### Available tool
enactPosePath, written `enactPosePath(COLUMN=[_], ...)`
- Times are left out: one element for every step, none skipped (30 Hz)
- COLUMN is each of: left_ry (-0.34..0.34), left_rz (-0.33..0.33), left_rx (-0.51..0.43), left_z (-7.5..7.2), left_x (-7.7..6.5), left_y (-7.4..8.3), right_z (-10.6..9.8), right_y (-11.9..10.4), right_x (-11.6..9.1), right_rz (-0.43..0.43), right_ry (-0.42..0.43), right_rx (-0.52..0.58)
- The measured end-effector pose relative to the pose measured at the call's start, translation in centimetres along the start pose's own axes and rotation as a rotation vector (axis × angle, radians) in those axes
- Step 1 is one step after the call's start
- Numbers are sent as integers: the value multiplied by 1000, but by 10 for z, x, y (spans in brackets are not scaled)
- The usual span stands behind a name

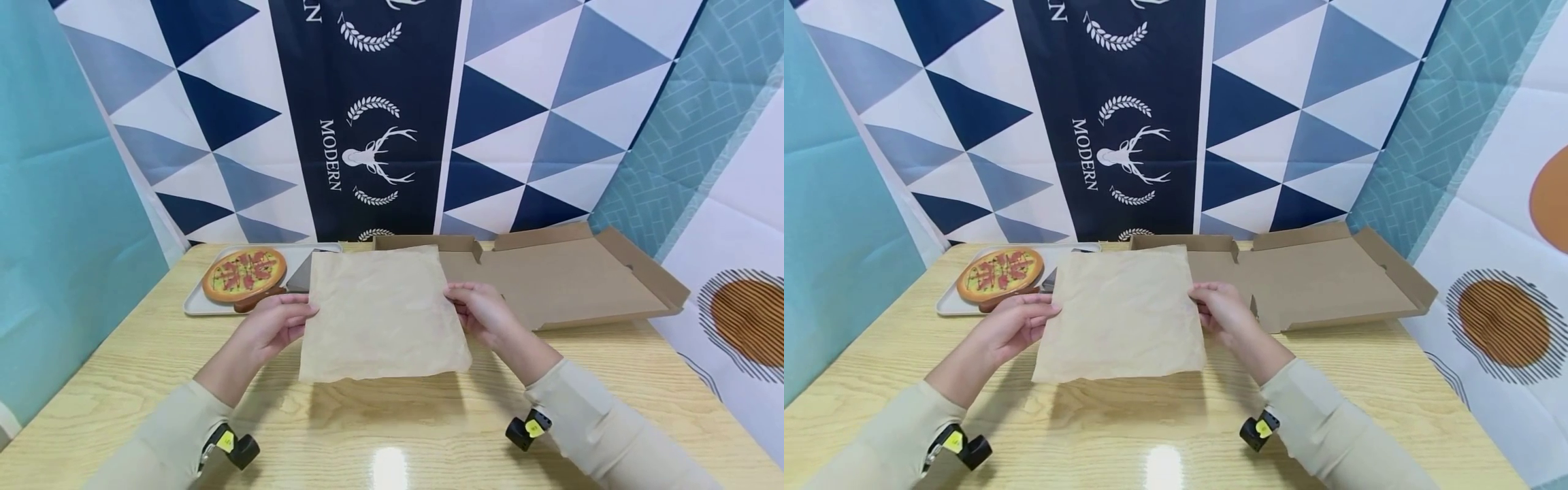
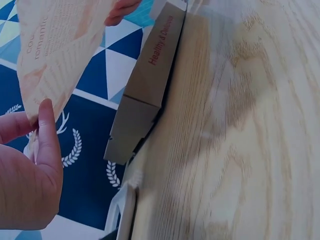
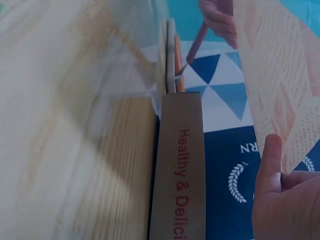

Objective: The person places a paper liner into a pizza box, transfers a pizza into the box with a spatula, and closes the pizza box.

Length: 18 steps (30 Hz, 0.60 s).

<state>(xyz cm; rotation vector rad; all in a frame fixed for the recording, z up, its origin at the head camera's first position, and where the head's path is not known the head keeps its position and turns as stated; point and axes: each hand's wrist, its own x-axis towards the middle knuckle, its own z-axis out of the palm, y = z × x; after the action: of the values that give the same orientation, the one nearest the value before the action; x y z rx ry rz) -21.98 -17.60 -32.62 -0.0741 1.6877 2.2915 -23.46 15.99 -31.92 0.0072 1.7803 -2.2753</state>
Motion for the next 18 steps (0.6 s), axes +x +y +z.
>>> enactPosePath(left_ry=[9, 10, 17, 23, 35, 41, 50, 52, 63, 68, 71, 75, 83, 86, 91, 93, 98, 106], left_rz=[7, 11, 14, 13, 14, 13, 13, 15, 17, 19, 23, 27, 31, 38, 44, 50, 56, 62], left_rx=[1, -3, -5, -5, -9, -15, -23, -29, -35, -42, -56, -68, -81, -97, -116, -136, -154, -169], left_z=[2, 3, 5, 6, 8, 9, 11, 13, 14, 15, 17, 18, 19, 20, 22, 23, 24, 25], left_x=[2, 3, 4, 6, 8, 9, 11, 12, 14, 16, 18, 19, 21, 22, 23, 25, 26, 27], left_y=[0, 0, -1, -1, -1, -1, -1, -2, -2, -2, -3, -3, -3, -3, -4, -4, -4, -5], right_z=[-1, -2, -3, -5, -6, -7, -8, -9, -9, -10, -11, -12, -12, -13, -14, -15, -15, -16], right_y=[-1, -1, -2, -2, -3, -3, -3, -4, -4, -4, -4, -5, -5, -5, -5, -5, -6, -6], right_x=[1, 1, 2, 2, 3, 3, 4, 4, 5, 5, 6, 7, 7, 8, 8, 9, 9, 9], right_rz=[-1, -3, -5, -5, -8, -9, -8, -10, -10, -10, -10, -8, -5, -2, 1, 4, 5, 5], right_ry=[5, 11, 19, 24, 26, 30, 34, 35, 37, 38, 40, 44, 46, 48, 51, 53, 55, 57], right_rx=[4, 10, 15, 19, 18, 18, 23, 29, 33, 39, 46, 53, 59, 64, 68, 72, 74, 77])
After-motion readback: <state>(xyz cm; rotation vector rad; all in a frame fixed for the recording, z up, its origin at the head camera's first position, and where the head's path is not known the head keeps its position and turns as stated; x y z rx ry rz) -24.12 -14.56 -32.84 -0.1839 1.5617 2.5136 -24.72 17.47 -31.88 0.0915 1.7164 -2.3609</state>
